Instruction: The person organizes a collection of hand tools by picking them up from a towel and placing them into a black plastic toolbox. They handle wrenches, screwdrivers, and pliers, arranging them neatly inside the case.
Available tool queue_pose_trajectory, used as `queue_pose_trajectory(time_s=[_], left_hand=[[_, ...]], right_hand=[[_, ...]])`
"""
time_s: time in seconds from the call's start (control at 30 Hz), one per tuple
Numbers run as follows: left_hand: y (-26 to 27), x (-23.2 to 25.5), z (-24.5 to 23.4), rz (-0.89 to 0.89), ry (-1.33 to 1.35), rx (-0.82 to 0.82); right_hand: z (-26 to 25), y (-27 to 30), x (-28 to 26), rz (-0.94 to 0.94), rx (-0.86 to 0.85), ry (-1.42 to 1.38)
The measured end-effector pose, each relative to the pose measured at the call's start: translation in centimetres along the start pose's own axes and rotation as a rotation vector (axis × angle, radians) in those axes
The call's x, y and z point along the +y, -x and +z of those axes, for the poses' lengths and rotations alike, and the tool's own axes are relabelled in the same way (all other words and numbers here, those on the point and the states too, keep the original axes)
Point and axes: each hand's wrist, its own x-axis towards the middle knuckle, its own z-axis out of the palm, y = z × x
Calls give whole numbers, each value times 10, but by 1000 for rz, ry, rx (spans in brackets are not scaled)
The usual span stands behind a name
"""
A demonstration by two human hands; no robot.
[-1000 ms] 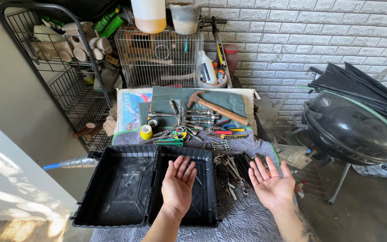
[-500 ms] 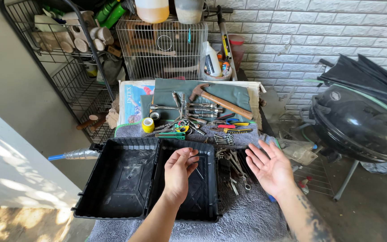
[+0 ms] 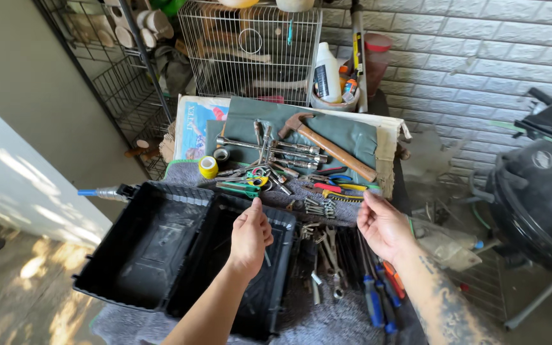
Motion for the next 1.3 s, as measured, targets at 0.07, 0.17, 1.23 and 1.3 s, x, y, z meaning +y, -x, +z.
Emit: queue_pose_trajectory(time_s=[0.07,0.17,1.23,1.3], left_hand=[[-3,-10,16,136,-45,-106],[-10,-26,38,162,-218,-66],[-8,-189,77,-266,-406,-137],[-7,-190,80,-275,-451,-131]], right_hand=[[-17,-22,-6,31,-152,22],[-30,-35,-17,11,-148,373],[-108,-11,6,-72,203,1613],[-107,-12,1,-74,276,1549]])
